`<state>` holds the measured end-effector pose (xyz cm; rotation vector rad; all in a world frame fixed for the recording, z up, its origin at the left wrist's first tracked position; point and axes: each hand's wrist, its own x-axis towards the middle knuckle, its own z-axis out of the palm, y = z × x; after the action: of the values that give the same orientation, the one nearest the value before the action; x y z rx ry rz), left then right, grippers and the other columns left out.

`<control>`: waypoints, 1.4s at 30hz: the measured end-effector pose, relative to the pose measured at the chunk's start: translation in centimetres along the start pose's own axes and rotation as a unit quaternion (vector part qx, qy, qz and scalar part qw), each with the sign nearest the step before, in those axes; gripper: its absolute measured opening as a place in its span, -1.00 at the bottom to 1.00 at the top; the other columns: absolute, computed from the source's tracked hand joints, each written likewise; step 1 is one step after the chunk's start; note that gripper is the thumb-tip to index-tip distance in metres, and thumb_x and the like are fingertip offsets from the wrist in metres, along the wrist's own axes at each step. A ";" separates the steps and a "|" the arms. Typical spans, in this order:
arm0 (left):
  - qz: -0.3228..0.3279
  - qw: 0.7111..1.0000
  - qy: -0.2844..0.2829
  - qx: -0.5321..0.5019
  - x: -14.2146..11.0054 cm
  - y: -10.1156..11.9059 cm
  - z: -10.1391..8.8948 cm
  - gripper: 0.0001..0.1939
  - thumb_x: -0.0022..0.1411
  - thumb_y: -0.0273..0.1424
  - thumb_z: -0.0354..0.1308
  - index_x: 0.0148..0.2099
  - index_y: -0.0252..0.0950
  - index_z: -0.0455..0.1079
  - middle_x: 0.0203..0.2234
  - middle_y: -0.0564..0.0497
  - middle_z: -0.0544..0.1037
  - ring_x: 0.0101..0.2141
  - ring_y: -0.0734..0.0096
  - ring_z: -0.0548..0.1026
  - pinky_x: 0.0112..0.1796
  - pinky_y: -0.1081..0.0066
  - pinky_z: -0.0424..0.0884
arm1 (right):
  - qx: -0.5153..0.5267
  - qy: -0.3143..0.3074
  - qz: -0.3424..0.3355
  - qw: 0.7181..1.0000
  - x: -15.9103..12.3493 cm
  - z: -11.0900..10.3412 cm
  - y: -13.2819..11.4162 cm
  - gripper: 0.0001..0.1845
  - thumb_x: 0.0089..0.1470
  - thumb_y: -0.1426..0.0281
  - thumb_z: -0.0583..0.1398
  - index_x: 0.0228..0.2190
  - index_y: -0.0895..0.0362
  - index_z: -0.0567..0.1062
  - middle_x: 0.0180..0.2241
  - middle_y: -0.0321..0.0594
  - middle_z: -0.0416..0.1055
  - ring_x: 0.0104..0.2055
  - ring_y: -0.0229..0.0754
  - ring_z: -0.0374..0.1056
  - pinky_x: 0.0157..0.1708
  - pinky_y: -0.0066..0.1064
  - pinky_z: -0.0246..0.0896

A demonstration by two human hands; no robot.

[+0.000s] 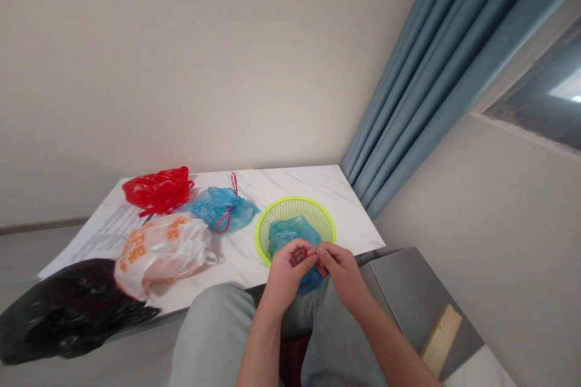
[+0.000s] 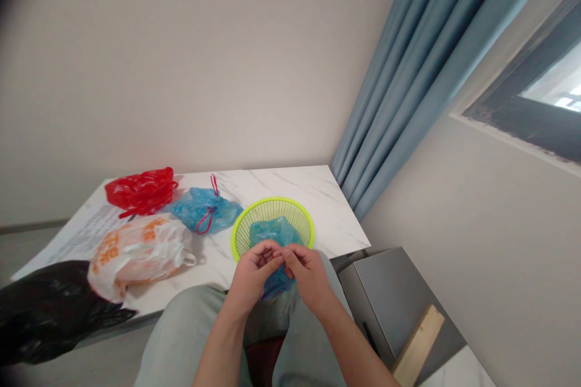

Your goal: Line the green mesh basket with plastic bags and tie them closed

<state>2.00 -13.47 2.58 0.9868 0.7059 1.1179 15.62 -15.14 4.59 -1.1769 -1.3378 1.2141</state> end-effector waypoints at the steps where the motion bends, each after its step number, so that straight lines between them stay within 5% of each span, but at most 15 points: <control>1: -0.007 1.000 0.010 -0.007 0.0 0.0 -0.2 -0.80 0.12 -0.31 0.32 -0.33 -0.27 0.36 -0.48 0.06 0.50 -0.44 0.38 0.50 -0.33 0.38 0.38 | -0.006 0.003 -0.001 1.000 0.0 0.0 0.0 -0.65 0.21 0.13 0.15 -0.37 0.09 0.59 -0.66 -0.39 0.17 -0.57 -0.30 0.10 -0.52 -0.44 -0.01; 6: -0.004 0.998 0.061 0.031 0.1 0.1 -0.9 -0.79 0.08 -0.34 0.34 -0.44 -0.31 0.38 -0.54 0.07 0.47 -0.48 0.47 0.41 -0.39 0.46 0.31 | -0.041 0.030 -0.011 0.999 0.6 -0.5 -0.9 -0.66 0.22 0.15 0.13 -0.38 0.10 0.56 -0.62 -0.36 0.26 -0.54 -0.29 0.17 -0.50 -0.44 0.07; 10: 0.038 0.995 0.045 0.079 -0.1 0.4 -0.8 -0.81 0.12 -0.36 0.32 -0.37 -0.30 0.35 -0.47 0.08 0.46 -0.40 0.46 0.44 -0.33 0.46 0.33 | -0.052 0.017 0.000 0.998 1.9 -0.8 -1.8 -0.70 0.19 0.17 0.15 -0.39 0.12 0.53 -0.63 -0.37 0.27 -0.55 -0.29 0.18 -0.51 -0.45 0.09; 16: 0.072 0.992 0.048 0.087 -0.3 0.5 -0.7 -0.87 0.22 -0.36 0.23 -0.24 -0.26 0.34 -0.43 0.07 0.52 -0.36 0.41 0.50 -0.28 0.43 0.37 | -0.035 -0.003 0.032 0.999 2.9 0.2 -1.5 -0.75 0.12 0.16 0.20 -0.35 0.08 0.36 -0.72 -0.51 0.16 -0.67 -0.35 0.03 -0.63 -0.50 -0.11; 22: 0.101 0.966 0.086 0.221 -0.6 0.9 -1.2 -0.91 0.22 -0.36 0.22 -0.27 -0.26 0.51 -0.39 0.03 0.58 -0.34 0.39 0.51 -0.25 0.43 0.39 | 0.000 -0.006 0.053 0.999 2.9 0.4 -0.4 -0.63 0.08 0.16 0.24 -0.45 0.04 0.15 -0.73 -0.56 0.11 -0.68 -0.37 -0.05 -0.66 -0.51 -0.24; 33: 0.204 0.909 0.080 0.353 -0.5 0.8 -1.3 -0.91 0.27 -0.41 0.19 -0.21 -0.23 0.52 -0.34 0.01 0.58 -0.29 0.39 0.51 -0.20 0.41 0.39 | 0.039 -0.047 0.031 0.998 1.9 -0.2 -0.9 -0.80 0.15 0.27 0.14 -0.38 0.04 0.20 -0.55 -0.45 0.25 -0.48 -0.28 0.21 -0.42 -0.45 0.14; 37: 0.211 0.904 0.103 0.358 -0.4 0.7 -1.7 -0.90 0.29 -0.41 0.16 -0.22 -0.24 0.52 -0.35 0.00 0.56 -0.29 0.39 0.51 -0.21 0.42 0.39 | -0.074 -0.081 -0.015 0.994 1.0 -0.8 -1.9 -0.94 0.13 0.44 0.12 -0.35 0.06 0.29 -0.39 -0.35 0.35 -0.30 -0.23 0.30 -0.24 -0.39 0.19; 42: 0.216 0.904 0.087 0.359 -0.4 0.8 -1.6 -0.87 0.32 -0.41 0.12 -0.21 -0.24 0.51 -0.35 0.00 0.54 -0.31 0.41 0.48 -0.24 0.43 0.39 | -0.241 -0.092 -0.080 0.963 0.5 -0.8 -2.0 -0.82 0.14 0.57 0.04 -0.36 0.08 0.37 -0.35 -0.33 0.39 -0.26 -0.23 0.31 -0.21 -0.40 0.16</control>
<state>0.13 -13.29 2.64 1.7483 1.1208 1.3699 16.25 -14.62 6.66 -1.2767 -1.9053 0.9227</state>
